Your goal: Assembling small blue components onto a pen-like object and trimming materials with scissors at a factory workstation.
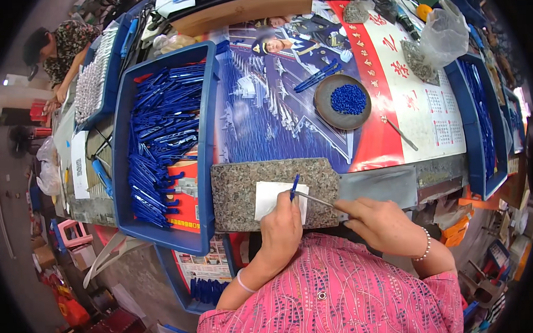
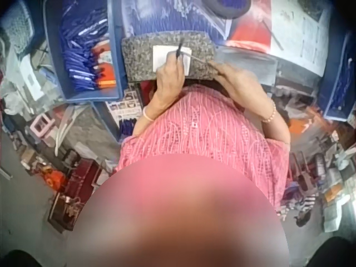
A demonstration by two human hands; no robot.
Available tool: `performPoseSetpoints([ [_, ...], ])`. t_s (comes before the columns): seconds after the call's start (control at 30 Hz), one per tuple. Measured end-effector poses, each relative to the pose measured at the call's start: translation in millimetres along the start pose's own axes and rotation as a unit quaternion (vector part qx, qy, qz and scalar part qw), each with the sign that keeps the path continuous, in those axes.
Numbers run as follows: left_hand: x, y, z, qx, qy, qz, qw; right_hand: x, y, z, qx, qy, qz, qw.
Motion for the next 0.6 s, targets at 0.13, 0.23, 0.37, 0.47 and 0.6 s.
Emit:
performPoseSetpoints([
  [0.13, -11, 17, -6, -0.052, -0.052, 0.037, 0.997, -20, 29, -28, -0.114, 0.004, -0.030, 0.993],
  [0.23, -14, 28, -7, -0.050, -0.053, 0.008, 0.997, -37, 54, -32, -0.161, -0.072, -0.129, 0.976],
  [0.37, -11, 18, -6, 0.020, 0.001, -0.143, 0.989, -62, 62, -18, -0.197, 0.002, -0.248, 0.948],
  [0.47, -12, 10, -8, 0.071, 0.061, -0.228, 0.969, -74, 60, -4, -0.188, 0.038, -0.276, 0.942],
  [0.6, -5, 3, -17, 0.104, 0.150, -0.367, 0.912, -71, 80, -5, -0.289, 0.076, -0.221, 0.928],
])
Point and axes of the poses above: each hand's wrist, its own z-axis towards the middle knuckle, its own y-axis out of the back of the hand, x = y × z, the point moved 9 cm from there along z, towards the middle knuckle, and after that the axes turned 3 degrees about z, right-handed, at the moved point
